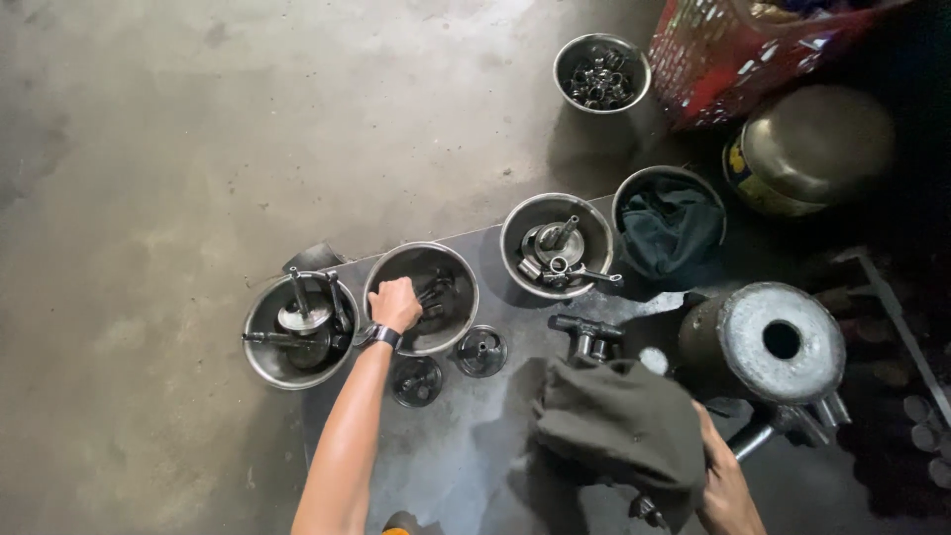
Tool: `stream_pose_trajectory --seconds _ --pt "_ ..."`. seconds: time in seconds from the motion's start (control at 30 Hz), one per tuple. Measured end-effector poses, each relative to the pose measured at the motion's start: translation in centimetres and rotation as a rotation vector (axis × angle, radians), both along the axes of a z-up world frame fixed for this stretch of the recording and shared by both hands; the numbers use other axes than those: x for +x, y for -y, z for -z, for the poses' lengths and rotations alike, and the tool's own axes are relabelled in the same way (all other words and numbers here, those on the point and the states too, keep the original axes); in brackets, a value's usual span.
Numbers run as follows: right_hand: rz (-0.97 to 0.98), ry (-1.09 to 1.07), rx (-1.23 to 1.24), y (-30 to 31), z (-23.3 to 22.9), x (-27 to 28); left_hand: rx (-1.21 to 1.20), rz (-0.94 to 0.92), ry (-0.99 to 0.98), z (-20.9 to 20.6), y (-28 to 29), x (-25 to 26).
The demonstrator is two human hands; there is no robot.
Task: The person operates a metal lathe, using a file to smooth a rotating cylindrical metal part. They then wipe the part with a cloth and use a caliper to measure its diameter. Finally, they move to a table to wipe and organize various metal components in bowls.
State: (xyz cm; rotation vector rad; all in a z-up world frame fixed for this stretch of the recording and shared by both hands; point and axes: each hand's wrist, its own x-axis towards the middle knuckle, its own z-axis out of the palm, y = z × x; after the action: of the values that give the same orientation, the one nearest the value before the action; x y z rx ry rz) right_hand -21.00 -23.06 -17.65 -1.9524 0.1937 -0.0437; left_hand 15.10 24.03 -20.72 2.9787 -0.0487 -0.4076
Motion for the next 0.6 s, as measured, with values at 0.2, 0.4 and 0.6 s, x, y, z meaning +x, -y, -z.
stream_pose_trajectory --seconds 0.2,0.4,0.6 --pt "0.069 -0.099 0.180 -2.1 -5.8 1.5 -0.904 -0.097 0.014 -3.1 -0.6 -3.4" --pt "0.030 0.184 0.096 -7.0 -5.0 7.4 -1.457 -0.052 -0.482 -8.8 7.3 -16.0" --pt "-0.012 0.360 0.060 -10.7 -8.5 11.5 -1.339 0.075 -0.193 -11.3 15.9 -23.3"
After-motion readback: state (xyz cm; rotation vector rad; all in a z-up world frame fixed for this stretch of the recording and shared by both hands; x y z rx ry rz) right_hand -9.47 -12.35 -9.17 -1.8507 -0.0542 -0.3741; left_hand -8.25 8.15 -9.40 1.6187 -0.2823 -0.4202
